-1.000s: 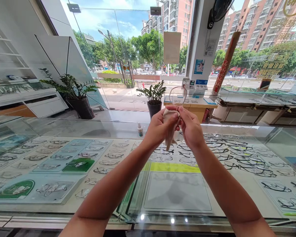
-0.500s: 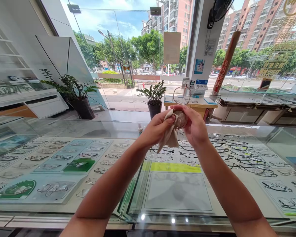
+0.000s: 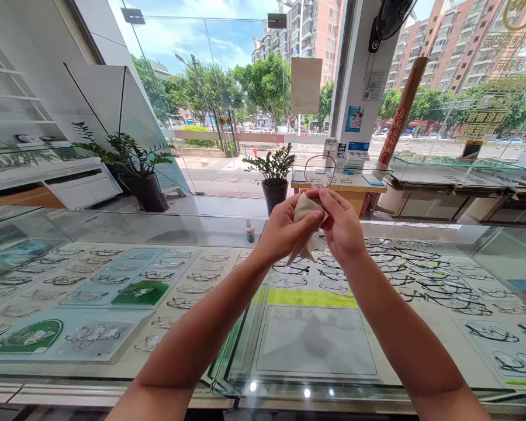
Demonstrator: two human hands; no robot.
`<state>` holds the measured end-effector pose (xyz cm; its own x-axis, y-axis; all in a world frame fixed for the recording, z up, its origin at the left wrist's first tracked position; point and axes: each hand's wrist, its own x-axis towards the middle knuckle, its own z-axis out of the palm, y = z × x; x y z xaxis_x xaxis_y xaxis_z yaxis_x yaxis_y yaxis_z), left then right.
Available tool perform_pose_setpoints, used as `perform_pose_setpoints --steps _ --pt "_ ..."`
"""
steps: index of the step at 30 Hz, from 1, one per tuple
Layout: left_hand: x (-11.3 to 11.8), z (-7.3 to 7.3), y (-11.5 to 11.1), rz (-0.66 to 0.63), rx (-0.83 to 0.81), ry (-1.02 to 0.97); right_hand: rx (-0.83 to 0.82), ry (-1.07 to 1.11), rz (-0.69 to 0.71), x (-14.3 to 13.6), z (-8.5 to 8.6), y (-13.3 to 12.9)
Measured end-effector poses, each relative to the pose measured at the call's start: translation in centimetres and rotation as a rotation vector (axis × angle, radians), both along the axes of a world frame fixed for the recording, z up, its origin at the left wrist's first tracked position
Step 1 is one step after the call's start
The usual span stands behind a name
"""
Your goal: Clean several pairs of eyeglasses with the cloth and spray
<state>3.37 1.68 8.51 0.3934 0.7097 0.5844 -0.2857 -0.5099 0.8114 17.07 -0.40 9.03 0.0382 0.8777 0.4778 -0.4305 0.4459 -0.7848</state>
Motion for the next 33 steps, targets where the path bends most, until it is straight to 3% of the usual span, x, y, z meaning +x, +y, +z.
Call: perform_pose_setpoints --steps 6,14,22,33 --pt "0.8 -0.5 0.2 0.092 0.05 -0.084 0.053 -0.086 -0.041 -0.3 -0.3 0.1" --pt "-0.1 0.4 -0.5 0.156 0.052 -0.135 0.156 -0.207 0.006 0.1 0.1 -0.6" --pt "-1.5 1.6 -0.5 -0.09 0.122 0.02 0.078 -0.085 0.045 0.6 0.4 -0.4" --pt "-2.6 2.0 -0.5 -0.179 0.083 0.13 0.126 -0.078 0.05 0.6 0.5 -0.7"
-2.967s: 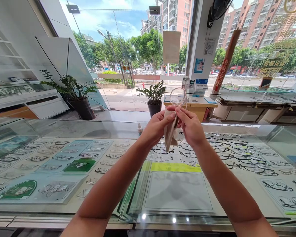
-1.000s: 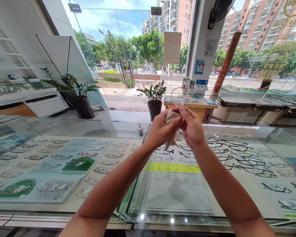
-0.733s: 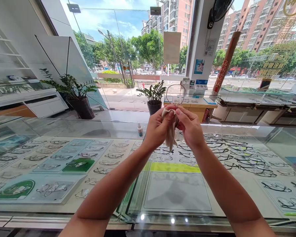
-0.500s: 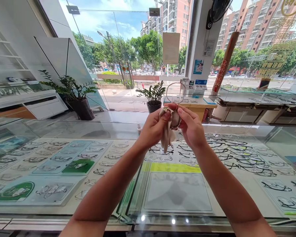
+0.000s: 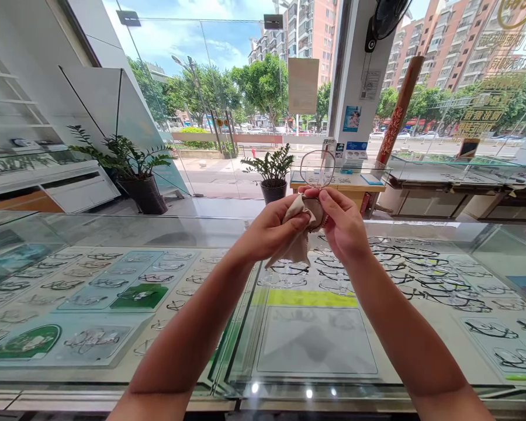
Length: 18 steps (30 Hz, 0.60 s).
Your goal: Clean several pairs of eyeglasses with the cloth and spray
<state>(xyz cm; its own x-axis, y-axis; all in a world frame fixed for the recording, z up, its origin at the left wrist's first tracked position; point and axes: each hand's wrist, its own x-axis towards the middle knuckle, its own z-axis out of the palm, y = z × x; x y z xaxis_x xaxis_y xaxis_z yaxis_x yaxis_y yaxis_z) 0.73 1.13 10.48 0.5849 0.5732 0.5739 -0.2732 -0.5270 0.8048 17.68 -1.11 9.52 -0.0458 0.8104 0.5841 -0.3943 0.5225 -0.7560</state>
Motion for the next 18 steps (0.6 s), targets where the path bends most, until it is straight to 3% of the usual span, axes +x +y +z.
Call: perform_pose_setpoints --steps 5,14,18 --pt "0.2 -0.3 -0.1 0.045 -0.012 0.015 -0.016 -0.029 -0.024 -0.3 -0.1 -0.2" --pt "2.2 -1.4 0.2 0.194 -0.045 -0.186 -0.042 -0.035 0.008 -1.0 -0.4 -0.1" --pt "2.0 -1.4 0.3 0.226 -0.016 -0.198 -0.025 -0.08 -0.035 -0.7 -0.3 -0.1"
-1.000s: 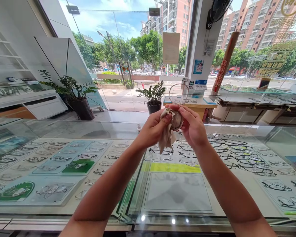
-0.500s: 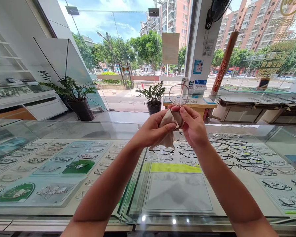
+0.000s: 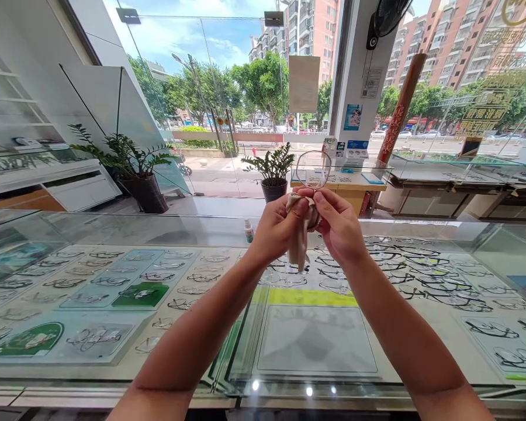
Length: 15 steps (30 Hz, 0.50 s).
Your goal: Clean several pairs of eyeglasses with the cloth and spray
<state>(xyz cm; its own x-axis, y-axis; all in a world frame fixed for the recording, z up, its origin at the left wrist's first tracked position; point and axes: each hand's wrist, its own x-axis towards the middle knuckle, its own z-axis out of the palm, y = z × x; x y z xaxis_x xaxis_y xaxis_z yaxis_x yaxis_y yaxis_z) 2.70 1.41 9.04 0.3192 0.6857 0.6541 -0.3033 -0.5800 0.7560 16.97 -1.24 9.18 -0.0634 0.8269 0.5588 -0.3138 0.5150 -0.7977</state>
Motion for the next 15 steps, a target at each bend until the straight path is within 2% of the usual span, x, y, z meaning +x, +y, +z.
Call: perform_pose_setpoints --steps 3,7,11,15 --pt "-1.1 0.5 0.0 -0.085 0.028 0.094 0.015 -0.016 -0.037 0.4 0.2 -0.2" --pt "-2.1 1.3 -0.3 -0.185 0.063 0.201 0.053 0.024 -0.003 0.8 0.6 -0.5" --pt "-1.2 0.8 -0.4 -0.122 0.033 0.148 -0.033 0.069 0.022 0.4 0.5 -0.4" --pt "0.3 -0.3 -0.2 0.004 -0.024 0.041 -0.07 0.089 0.036 -0.2 0.1 -0.1"
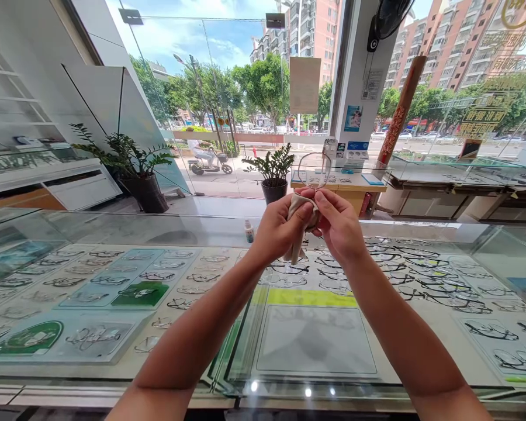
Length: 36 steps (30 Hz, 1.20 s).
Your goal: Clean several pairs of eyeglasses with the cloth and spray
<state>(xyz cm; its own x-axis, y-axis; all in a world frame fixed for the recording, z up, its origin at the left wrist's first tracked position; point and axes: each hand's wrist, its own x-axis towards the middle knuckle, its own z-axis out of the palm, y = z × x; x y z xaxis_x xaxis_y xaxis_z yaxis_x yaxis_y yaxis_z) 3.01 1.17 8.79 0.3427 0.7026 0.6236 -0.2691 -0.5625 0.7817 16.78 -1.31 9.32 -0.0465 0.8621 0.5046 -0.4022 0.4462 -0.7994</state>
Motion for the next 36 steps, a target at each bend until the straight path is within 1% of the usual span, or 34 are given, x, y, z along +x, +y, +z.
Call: perform_pose_setpoints --steps 2,4,5,7,10,12,14,17,19,23,28,32,36 --pt "0.3 -0.3 0.1 0.074 -0.019 -0.03 0.002 -0.024 -0.004 0.0 -0.1 0.1" --pt "0.1 -0.3 0.4 0.087 -0.025 -0.027 0.003 -0.039 0.004 0.2 0.0 0.2" --pt "-0.1 -0.2 0.5 0.058 -0.027 -0.014 0.004 -0.042 0.007 0.4 0.1 0.3" --pt "-0.6 0.0 0.7 -0.04 -0.026 0.021 0.007 -0.047 0.001 0.9 0.3 0.4" --pt "-1.1 0.5 0.7 -0.183 -0.017 0.066 -0.003 -0.046 -0.04 1.4 0.6 0.6" --pt "-1.1 0.6 0.6 -0.219 -0.033 0.076 -0.028 -0.036 -0.052 1.4 0.5 0.6" --pt "-0.8 0.5 0.5 -0.19 -0.054 0.063 -0.05 -0.022 -0.042 1.1 0.4 0.6" --pt "-0.2 0.2 0.4 -0.132 -0.1 0.018 -0.056 0.002 0.011 0.6 0.3 0.4" --pt "0.2 0.1 0.5 -0.123 -0.14 -0.018 -0.053 0.007 0.029 0.5 0.2 0.4" --pt "0.4 0.0 0.9 -0.102 -0.146 -0.04 -0.035 0.017 -0.05 0.8 0.0 1.0" --pt "-0.3 -0.1 1.7 -0.062 -0.133 0.003 0.022 0.054 -0.105 1.3 0.0 1.8" --pt "-0.7 0.0 1.9 -0.051 -0.15 0.033 0.068 0.045 -0.17 1.4 0.0 1.6" --pt "-0.4 -0.3 1.9 0.019 -0.191 -0.036 0.175 -0.014 -0.268 0.9 -0.2 1.1"
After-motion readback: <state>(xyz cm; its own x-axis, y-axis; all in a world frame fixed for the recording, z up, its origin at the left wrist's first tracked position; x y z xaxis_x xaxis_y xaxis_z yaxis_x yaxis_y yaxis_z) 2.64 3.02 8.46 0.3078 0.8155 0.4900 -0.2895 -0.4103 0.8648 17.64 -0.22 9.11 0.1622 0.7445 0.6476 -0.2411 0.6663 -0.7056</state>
